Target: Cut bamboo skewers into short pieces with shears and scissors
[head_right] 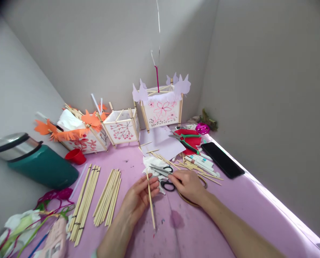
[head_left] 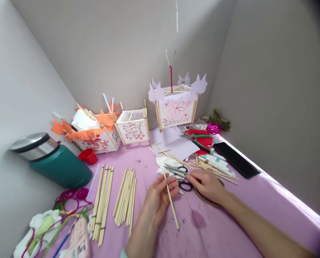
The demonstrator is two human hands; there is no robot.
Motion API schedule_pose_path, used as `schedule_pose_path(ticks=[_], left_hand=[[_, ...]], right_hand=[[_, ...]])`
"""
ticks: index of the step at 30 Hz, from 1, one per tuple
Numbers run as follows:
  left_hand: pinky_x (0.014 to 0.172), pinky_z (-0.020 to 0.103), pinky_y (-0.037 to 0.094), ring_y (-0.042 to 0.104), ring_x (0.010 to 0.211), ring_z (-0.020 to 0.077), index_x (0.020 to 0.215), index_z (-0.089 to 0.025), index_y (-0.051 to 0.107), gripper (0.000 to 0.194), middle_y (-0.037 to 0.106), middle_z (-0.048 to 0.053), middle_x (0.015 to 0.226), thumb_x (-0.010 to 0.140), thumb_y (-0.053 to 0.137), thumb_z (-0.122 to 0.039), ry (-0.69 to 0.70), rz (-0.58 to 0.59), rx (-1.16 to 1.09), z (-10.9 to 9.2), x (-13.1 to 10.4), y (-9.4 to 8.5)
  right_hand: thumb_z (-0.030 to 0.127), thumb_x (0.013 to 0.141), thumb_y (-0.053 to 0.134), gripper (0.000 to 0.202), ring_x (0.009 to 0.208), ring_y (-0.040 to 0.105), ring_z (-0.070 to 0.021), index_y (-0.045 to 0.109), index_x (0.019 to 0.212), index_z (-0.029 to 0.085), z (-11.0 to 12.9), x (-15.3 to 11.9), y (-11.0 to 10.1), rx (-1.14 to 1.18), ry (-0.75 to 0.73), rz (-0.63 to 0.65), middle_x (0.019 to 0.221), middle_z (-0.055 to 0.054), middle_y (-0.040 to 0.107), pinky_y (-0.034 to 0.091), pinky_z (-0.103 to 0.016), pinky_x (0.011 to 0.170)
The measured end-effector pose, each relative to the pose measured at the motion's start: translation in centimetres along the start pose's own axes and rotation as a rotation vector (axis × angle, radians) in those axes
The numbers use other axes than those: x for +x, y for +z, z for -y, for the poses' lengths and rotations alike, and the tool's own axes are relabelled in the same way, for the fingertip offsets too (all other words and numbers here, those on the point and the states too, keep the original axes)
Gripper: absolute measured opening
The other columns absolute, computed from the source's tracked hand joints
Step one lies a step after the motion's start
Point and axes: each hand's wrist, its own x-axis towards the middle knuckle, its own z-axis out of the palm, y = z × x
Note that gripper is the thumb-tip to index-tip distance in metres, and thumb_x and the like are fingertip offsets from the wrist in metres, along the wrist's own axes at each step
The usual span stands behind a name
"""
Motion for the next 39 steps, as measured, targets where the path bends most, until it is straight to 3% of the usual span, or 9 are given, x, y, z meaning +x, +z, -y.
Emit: schedule_pose_path(ticks=[4, 12, 21, 27, 39], left_hand=[[0.084, 0.038, 0.057, 0.072, 0.088, 0.0245, 0.103, -0.007, 0.062, 0.017, 0.072, 0.019, 0.099, 0.089, 0.057, -0.016, -0.014, -0.002, -0.065, -0.2, 0.2, -0.1], [0.091, 0.041, 0.055, 0.071, 0.095, 0.0259, 0.101, -0.009, 0.063, 0.016, 0.071, 0.02, 0.106, 0.086, 0.059, -0.014, -0.014, 0.014, -0.066, -0.2, -0.5, -0.1], [0.077, 0.033, 0.058, 0.07, 0.067, 0.0164, 0.1, -0.009, 0.067, 0.017, 0.074, 0.012, 0.086, 0.083, 0.063, -0.01, 0.027, 0.075, 0.026, 0.2, -0.4, -0.6], [0.073, 0.031, 0.058, 0.07, 0.066, 0.0156, 0.1, -0.008, 0.067, 0.017, 0.073, 0.01, 0.083, 0.083, 0.063, -0.007, 0.033, 0.083, 0.062, 0.4, -0.1, -1.1], [0.057, 0.024, 0.058, 0.067, 0.057, 0.0128, 0.095, -0.011, 0.062, 0.016, 0.071, 0.006, 0.074, 0.08, 0.065, -0.006, 0.054, 0.047, 0.17, 0.1, -0.8, -0.1]], right_hand=[[0.044, 0.1, 0.04, 0.048, 0.055, 0.049, -0.0144, 0.053, 0.06, 0.02, 0.1, 0.1, -0.1, -0.016, -0.001, 0.018, 0.058, -0.001, 0.055, 0.032, -0.028, 0.058], [0.041, 0.099, 0.043, 0.045, 0.056, 0.05, -0.0147, 0.057, 0.062, 0.02, 0.3, 0.0, -0.4, -0.034, -0.009, 0.015, 0.06, -0.001, 0.058, 0.03, -0.028, 0.058], [0.041, 0.099, 0.042, 0.046, 0.057, 0.051, -0.0147, 0.057, 0.062, 0.02, 0.1, 0.1, -0.1, -0.042, -0.001, 0.006, 0.06, -0.001, 0.059, 0.031, -0.028, 0.058], [0.04, 0.099, 0.043, 0.045, 0.057, 0.051, -0.0145, 0.055, 0.061, 0.02, 0.2, 0.1, -0.1, -0.035, 0.01, 0.007, 0.059, 0.0, 0.057, 0.031, -0.028, 0.058], [0.041, 0.098, 0.043, 0.045, 0.057, 0.05, -0.0147, 0.054, 0.06, 0.02, -0.1, 0.1, 0.0, -0.037, 0.027, 0.019, 0.058, 0.0, 0.056, 0.03, -0.028, 0.057]])
